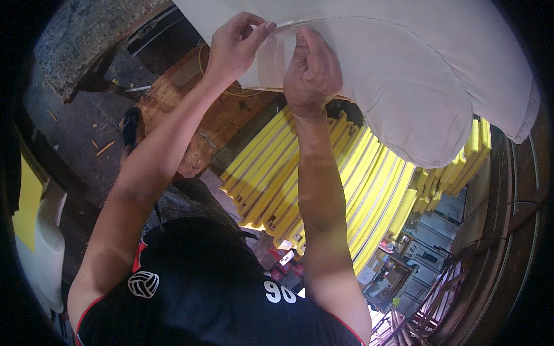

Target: The person hand-sews a white cushion cover using a needle and thread, stitching along the edge of the cushion. The person works continuously on the seam, pulling the thread through the fabric and adjusting the cover as needed.

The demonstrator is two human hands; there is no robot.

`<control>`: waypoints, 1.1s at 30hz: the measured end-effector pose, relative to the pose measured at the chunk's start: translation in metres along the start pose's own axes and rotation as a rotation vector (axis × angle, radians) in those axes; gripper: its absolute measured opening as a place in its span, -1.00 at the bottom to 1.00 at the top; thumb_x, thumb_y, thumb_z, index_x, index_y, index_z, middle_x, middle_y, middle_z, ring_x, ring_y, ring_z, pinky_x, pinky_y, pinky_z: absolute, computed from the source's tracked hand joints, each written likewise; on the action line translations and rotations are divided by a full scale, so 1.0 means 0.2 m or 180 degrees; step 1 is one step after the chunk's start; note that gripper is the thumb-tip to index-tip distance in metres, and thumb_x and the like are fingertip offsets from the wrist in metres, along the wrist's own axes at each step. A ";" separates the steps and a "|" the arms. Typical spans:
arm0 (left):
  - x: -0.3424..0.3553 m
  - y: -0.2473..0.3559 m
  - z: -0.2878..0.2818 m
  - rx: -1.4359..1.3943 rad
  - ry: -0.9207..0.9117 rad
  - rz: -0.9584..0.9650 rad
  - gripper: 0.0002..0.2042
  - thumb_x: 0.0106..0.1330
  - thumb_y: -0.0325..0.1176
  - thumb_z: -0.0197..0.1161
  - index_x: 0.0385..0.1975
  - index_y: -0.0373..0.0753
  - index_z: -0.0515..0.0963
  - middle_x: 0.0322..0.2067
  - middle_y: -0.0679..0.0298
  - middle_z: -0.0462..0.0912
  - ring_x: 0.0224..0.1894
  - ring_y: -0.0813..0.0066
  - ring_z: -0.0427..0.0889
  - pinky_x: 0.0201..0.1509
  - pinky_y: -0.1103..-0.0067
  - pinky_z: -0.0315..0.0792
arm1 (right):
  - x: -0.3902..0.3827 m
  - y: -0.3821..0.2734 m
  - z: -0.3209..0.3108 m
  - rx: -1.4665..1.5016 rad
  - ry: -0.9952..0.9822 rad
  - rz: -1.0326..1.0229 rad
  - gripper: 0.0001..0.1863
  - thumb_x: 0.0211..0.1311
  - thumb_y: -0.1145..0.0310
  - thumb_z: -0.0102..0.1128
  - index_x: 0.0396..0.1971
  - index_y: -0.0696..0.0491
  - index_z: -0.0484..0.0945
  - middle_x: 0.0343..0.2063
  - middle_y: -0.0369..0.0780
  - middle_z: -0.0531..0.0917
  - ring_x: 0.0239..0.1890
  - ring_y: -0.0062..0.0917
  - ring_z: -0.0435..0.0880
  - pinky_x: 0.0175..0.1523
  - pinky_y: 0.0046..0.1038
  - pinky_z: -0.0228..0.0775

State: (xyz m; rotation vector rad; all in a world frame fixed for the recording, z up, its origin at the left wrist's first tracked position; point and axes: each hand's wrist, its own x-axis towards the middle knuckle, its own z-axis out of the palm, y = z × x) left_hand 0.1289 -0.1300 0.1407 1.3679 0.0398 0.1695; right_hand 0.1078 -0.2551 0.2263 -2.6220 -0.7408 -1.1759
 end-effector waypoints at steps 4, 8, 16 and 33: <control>-0.14 0.02 0.01 -0.0303 -0.0064 0.0264 -0.62 0.42 -0.29 0.35 0.21 -0.16 0.61 -0.66 0.42 0.45 -0.56 0.78 0.36 -0.49 0.65 0.30 | 0.02 -0.01 -0.02 -0.0195 -0.0081 -0.0036 -0.85 0.31 0.48 0.33 -0.14 0.08 0.68 -0.30 -0.15 0.77 -0.29 -0.21 0.76 -0.19 -0.32 0.61; -0.19 0.03 0.05 -0.0122 -0.0113 0.0602 -0.57 0.42 -0.34 0.32 0.27 -0.15 0.56 -0.65 0.28 0.52 -0.61 0.72 0.37 -0.50 0.61 0.36 | 0.04 0.00 -0.03 -0.0104 -0.0236 -0.0051 -0.86 0.32 0.47 0.33 -0.14 0.05 0.68 -0.32 -0.16 0.77 -0.30 -0.21 0.76 -0.20 -0.32 0.60; -0.19 0.02 0.06 0.0059 -0.0079 0.0525 -0.56 0.45 -0.28 0.28 0.32 -0.10 0.53 -0.65 0.25 0.53 -0.61 0.66 0.40 -0.46 0.56 0.41 | 0.11 -0.04 -0.06 0.0095 -0.0638 0.0667 -0.82 0.43 0.32 0.23 -0.19 0.08 0.72 -0.36 -0.11 0.77 -0.33 -0.20 0.77 -0.19 -0.35 0.58; -0.23 0.07 0.09 -0.0002 -0.0102 0.0093 -0.57 0.48 -0.24 0.21 0.30 -0.19 0.50 -0.62 0.16 0.59 -0.55 0.53 0.56 -0.36 0.51 0.50 | 0.21 -0.05 -0.05 0.0689 -0.1207 0.2081 -0.74 0.40 0.30 0.17 -0.27 0.17 0.73 -0.38 -0.12 0.80 -0.29 -0.31 0.81 -0.08 -0.36 0.57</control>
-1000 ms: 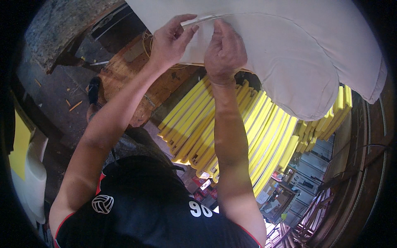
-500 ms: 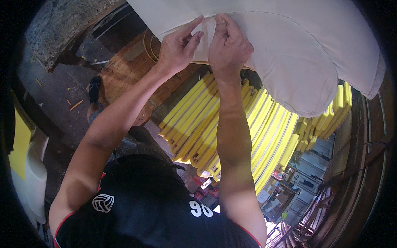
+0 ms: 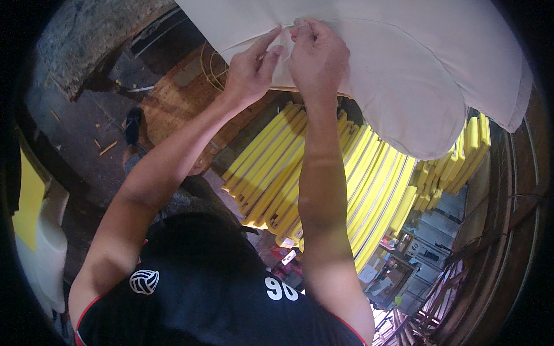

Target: The person hand-sews a white cushion cover using a needle and thread, stitching along the edge of the cushion. The person works continuously on the seam, pulling the thread through the fabric and adjusting the cover as needed.

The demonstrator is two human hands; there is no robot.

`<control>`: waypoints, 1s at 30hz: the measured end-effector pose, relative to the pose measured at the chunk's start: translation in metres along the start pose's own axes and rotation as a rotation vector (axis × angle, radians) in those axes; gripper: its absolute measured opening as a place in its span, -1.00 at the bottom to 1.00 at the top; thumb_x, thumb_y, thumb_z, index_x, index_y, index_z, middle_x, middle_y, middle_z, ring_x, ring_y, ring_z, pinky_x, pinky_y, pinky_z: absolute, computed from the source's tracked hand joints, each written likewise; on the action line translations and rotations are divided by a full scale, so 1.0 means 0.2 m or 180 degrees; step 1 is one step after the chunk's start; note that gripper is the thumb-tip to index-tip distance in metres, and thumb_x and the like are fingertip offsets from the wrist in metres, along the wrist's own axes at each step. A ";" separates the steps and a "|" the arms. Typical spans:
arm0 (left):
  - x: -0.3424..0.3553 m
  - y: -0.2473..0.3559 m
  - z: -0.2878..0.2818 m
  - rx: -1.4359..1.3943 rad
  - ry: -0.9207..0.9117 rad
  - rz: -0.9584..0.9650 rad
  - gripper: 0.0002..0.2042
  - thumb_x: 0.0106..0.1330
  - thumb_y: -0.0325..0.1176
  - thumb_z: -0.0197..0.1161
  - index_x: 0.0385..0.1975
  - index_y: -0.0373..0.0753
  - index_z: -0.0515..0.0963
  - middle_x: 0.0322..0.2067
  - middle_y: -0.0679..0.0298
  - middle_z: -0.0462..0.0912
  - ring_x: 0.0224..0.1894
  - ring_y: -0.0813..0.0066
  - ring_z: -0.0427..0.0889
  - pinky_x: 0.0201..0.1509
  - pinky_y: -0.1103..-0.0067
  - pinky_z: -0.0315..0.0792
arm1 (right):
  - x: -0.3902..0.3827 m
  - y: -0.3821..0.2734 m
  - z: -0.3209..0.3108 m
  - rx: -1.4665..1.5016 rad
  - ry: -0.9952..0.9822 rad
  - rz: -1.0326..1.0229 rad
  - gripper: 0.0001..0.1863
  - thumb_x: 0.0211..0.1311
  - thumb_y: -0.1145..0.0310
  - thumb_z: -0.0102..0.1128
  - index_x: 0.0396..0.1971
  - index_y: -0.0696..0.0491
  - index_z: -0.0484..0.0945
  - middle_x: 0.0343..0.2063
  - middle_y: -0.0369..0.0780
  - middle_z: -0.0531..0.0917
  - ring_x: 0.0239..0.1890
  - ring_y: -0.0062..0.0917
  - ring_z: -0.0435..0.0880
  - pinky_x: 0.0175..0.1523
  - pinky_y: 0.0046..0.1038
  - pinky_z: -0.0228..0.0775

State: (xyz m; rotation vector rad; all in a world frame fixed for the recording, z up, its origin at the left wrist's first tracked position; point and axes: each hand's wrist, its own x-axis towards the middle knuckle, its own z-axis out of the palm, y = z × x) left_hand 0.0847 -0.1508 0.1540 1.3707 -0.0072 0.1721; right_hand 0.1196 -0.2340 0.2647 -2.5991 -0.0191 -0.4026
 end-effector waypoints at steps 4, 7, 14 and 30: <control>-0.02 -0.01 -0.01 -0.0400 0.0094 -0.0581 -0.71 0.46 -0.27 0.20 0.07 -0.26 0.59 -0.52 0.05 0.69 -0.45 0.19 0.71 -0.31 0.33 0.55 | -0.04 -0.03 0.04 -0.0068 0.0284 -0.0212 -0.78 0.39 0.39 0.17 -0.12 0.18 0.67 -0.39 -0.12 0.78 -0.33 -0.35 0.79 -0.12 -0.35 0.56; -0.06 0.02 -0.03 -0.0020 -0.0168 -0.0405 -0.76 0.43 -0.31 0.19 -0.02 -0.25 0.61 -0.50 0.02 0.72 -0.43 -0.01 0.75 -0.29 0.20 0.57 | -0.18 -0.06 0.13 0.0710 0.0841 0.0061 -0.74 0.42 0.45 0.15 0.03 0.19 0.60 -0.36 -0.12 0.76 -0.34 -0.41 0.77 -0.17 -0.38 0.57; -0.14 -0.02 -0.14 0.1119 -0.0107 0.0522 -0.81 0.29 -0.39 0.29 -0.12 -0.16 0.69 -0.11 0.15 0.70 -0.05 0.06 0.64 0.01 0.24 0.51 | -0.27 0.01 0.15 0.0676 0.1244 0.0015 -0.75 0.49 0.49 0.09 0.06 0.21 0.57 -0.34 -0.16 0.71 -0.31 -0.50 0.73 -0.22 -0.45 0.58; 0.26 0.14 -0.10 0.1560 -0.0384 0.0407 -0.75 0.35 -0.22 0.23 -0.13 -0.24 0.64 -0.40 0.06 0.71 -0.29 0.01 0.69 -0.21 0.16 0.52 | -0.16 0.02 0.04 -0.0787 0.0866 -0.1100 -0.63 0.25 0.64 0.17 0.03 0.07 0.71 -0.32 -0.11 0.69 -0.34 -0.27 0.70 -0.22 -0.33 0.56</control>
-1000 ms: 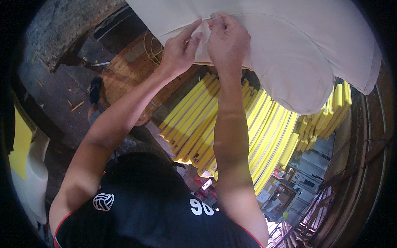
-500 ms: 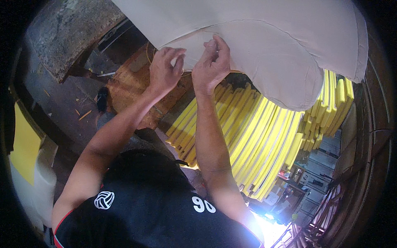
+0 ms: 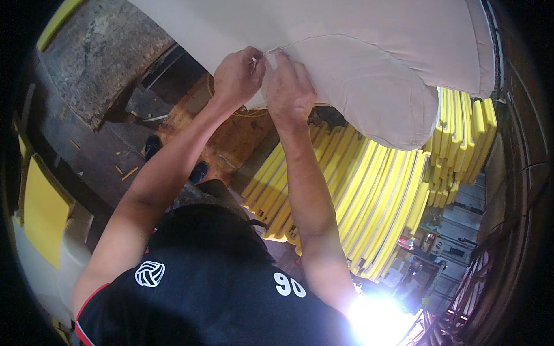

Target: The person hand-sews a white cushion cover using a needle and thread, stitching along the edge of the cushion. The person works continuously on the seam, pulling the thread through the fabric and adjusting the cover as needed.

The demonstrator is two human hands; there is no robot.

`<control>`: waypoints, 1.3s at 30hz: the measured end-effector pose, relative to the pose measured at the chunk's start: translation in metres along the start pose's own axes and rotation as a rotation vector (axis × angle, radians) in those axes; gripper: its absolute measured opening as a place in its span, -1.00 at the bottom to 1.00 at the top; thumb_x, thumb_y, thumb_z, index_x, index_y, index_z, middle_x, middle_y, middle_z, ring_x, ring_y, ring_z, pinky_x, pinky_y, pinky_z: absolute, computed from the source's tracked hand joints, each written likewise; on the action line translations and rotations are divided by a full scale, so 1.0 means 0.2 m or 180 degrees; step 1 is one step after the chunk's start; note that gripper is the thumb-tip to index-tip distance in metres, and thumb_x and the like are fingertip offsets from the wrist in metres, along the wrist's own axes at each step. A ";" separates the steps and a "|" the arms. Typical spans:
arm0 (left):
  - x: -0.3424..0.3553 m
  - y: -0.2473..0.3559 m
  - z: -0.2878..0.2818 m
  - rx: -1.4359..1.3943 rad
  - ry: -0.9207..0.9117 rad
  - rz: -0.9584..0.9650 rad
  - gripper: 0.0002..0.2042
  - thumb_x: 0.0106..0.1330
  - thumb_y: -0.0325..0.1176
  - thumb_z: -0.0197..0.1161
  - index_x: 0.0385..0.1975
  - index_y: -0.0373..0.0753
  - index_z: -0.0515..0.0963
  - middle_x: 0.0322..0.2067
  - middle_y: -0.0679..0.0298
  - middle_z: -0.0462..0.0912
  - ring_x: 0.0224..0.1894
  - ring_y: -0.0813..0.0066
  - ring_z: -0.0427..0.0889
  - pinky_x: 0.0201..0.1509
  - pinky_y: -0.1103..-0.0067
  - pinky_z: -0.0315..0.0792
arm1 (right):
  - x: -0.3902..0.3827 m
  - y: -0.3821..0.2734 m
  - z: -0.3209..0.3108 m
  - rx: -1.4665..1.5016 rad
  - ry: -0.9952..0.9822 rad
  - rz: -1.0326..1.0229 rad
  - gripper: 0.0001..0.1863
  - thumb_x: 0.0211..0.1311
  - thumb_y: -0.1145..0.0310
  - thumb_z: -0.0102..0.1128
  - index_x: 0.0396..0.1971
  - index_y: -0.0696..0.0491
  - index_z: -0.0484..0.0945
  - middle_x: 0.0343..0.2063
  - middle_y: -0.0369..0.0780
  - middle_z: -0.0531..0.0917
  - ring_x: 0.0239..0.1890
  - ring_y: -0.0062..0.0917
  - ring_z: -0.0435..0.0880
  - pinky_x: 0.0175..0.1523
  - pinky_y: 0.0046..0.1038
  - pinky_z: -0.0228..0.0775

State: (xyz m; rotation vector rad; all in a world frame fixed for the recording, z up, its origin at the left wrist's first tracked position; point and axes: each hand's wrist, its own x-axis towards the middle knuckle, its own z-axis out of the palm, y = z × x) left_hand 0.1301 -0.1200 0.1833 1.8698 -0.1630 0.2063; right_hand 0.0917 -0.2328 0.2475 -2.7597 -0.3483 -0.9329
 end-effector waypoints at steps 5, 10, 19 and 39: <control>0.03 0.04 -0.03 0.0348 -0.0206 0.0129 -0.82 0.30 -0.29 0.23 -0.22 -0.23 0.61 -0.30 0.07 0.72 -0.16 -0.02 0.67 -0.13 0.15 0.55 | 0.02 -0.02 -0.02 -0.0224 -0.0252 0.0092 -0.64 0.26 0.59 0.18 0.04 0.07 0.70 -0.33 -0.12 0.68 -0.34 -0.27 0.70 -0.21 -0.33 0.56; -0.02 -0.09 0.00 0.0965 -0.0467 0.0369 -0.86 0.30 -0.36 0.20 -0.23 -0.24 0.60 -0.24 0.08 0.72 -0.09 0.04 0.65 -0.06 0.18 0.59 | -0.04 -0.03 0.03 -0.0211 -0.0253 0.0355 -0.62 0.33 0.48 0.19 0.13 0.06 0.66 -0.34 -0.13 0.70 -0.38 -0.31 0.69 -0.21 -0.33 0.55; -0.21 -0.63 -0.10 0.0827 -0.0604 -0.0534 -0.80 0.39 -0.36 0.16 -0.10 -0.26 0.62 -0.18 0.02 0.75 -0.12 0.00 0.73 -0.03 0.19 0.59 | -0.24 -0.13 -0.05 0.1195 -0.0601 0.2047 -0.66 0.42 0.36 0.21 0.13 0.12 0.62 -0.25 -0.07 0.76 -0.26 -0.47 0.73 -0.08 -0.42 0.56; -0.04 -0.63 -0.19 0.2254 -0.1843 0.1127 -0.75 0.26 -0.35 0.21 -0.08 -0.20 0.60 -0.19 0.08 0.74 0.00 0.05 0.67 0.11 0.25 0.54 | -0.24 -0.14 -0.24 0.2007 -0.0836 0.2529 -0.68 0.49 0.37 0.17 0.16 0.05 0.63 -0.29 -0.27 0.76 -0.43 -0.75 0.57 -0.35 -0.62 0.47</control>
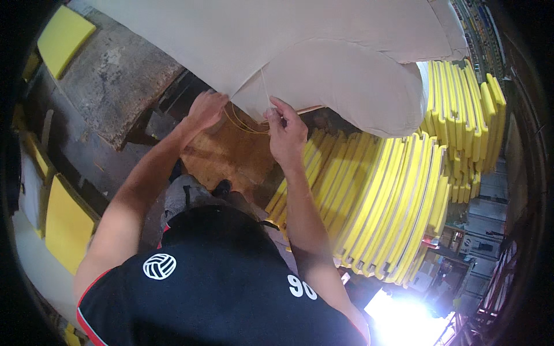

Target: The person hand-sews a white cushion cover using a needle and thread, stitching along the edge of the cushion. The person works continuously on the seam, pulling the thread through the fabric and adjusting the cover as needed.

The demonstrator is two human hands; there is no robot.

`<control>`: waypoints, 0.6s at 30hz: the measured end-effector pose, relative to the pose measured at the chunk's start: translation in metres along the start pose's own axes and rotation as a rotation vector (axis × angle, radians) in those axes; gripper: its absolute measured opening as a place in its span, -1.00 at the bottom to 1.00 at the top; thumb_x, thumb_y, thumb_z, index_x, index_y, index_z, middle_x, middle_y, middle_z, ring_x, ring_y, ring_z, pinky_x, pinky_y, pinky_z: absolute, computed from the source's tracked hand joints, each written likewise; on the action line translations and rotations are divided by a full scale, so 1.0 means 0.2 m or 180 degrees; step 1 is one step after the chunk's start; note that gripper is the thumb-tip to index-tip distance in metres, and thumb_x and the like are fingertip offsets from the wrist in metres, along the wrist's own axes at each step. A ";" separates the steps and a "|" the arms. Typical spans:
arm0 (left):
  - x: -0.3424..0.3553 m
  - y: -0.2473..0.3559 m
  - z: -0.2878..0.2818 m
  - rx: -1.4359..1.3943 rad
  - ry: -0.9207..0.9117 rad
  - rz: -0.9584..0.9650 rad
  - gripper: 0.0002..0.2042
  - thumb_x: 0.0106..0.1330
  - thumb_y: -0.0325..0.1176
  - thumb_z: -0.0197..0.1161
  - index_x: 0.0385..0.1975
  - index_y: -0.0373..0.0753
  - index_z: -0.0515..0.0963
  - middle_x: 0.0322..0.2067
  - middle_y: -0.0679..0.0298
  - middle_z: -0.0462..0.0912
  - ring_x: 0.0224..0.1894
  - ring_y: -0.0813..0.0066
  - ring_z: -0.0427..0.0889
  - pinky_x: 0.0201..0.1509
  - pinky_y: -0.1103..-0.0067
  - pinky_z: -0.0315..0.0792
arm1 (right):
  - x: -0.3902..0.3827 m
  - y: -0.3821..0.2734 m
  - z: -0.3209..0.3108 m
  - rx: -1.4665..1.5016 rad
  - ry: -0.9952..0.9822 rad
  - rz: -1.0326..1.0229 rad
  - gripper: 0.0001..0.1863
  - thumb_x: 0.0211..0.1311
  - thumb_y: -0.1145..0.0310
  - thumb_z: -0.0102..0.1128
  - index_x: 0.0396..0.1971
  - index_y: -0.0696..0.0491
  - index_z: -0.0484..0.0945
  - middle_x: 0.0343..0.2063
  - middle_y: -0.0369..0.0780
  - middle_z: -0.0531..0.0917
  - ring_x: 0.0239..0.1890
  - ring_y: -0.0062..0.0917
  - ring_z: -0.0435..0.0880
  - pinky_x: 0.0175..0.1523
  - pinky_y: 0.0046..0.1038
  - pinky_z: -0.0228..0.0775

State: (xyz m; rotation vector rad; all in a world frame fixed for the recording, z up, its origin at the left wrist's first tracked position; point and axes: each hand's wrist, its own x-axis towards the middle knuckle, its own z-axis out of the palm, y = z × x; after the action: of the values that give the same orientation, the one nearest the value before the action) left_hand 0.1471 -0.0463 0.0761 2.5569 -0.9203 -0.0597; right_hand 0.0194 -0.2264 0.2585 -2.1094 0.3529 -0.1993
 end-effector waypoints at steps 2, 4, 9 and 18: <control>-0.21 -0.10 0.10 -0.0185 -0.0077 -0.0265 -0.69 0.28 -0.32 0.20 0.01 -0.19 0.58 -0.19 0.05 0.73 0.02 0.02 0.66 0.12 0.22 0.53 | -0.06 -0.02 -0.03 0.0849 -0.0178 0.0430 -0.66 0.47 0.40 0.21 0.18 0.05 0.60 -0.33 -0.26 0.73 -0.50 -0.78 0.50 -0.41 -0.65 0.40; -0.43 -0.18 0.16 -0.0360 -0.0236 -0.0700 -0.68 0.30 -0.30 0.19 0.04 -0.18 0.56 -0.16 0.00 0.72 0.02 -0.03 0.65 0.13 0.17 0.52 | -0.09 -0.01 -0.10 0.1697 -0.0540 0.0526 -0.64 0.45 0.43 0.22 0.20 0.06 0.58 -0.35 -0.26 0.71 -0.51 -0.77 0.49 -0.42 -0.66 0.39; -1.05 -0.39 0.47 -0.0695 -0.0563 -0.1740 -0.68 0.34 -0.27 0.14 0.06 -0.15 0.54 -0.18 -0.12 0.70 -0.02 -0.16 0.66 0.06 0.06 0.52 | -0.09 -0.08 -0.15 0.2229 -0.0937 0.0435 -0.61 0.44 0.47 0.22 0.23 0.09 0.54 -0.36 -0.26 0.68 -0.51 -0.77 0.50 -0.44 -0.67 0.38; -1.97 -0.53 0.62 -0.0441 -0.1601 -0.3051 -0.65 0.31 -0.37 0.12 0.10 -0.18 0.54 -0.12 -0.14 0.72 -0.01 -0.19 0.70 0.06 0.09 0.58 | 0.03 -0.06 0.02 -0.0790 0.0035 -0.0841 -0.61 0.45 0.46 0.21 0.23 0.13 0.54 -0.17 -0.24 0.71 -0.17 -0.56 0.68 0.04 -0.47 0.53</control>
State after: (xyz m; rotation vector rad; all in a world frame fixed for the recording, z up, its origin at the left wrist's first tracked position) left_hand -0.1194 0.2249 -0.1195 2.6355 0.2509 -1.0219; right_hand 0.0292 -0.2188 0.2670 -2.3991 0.1070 -0.3358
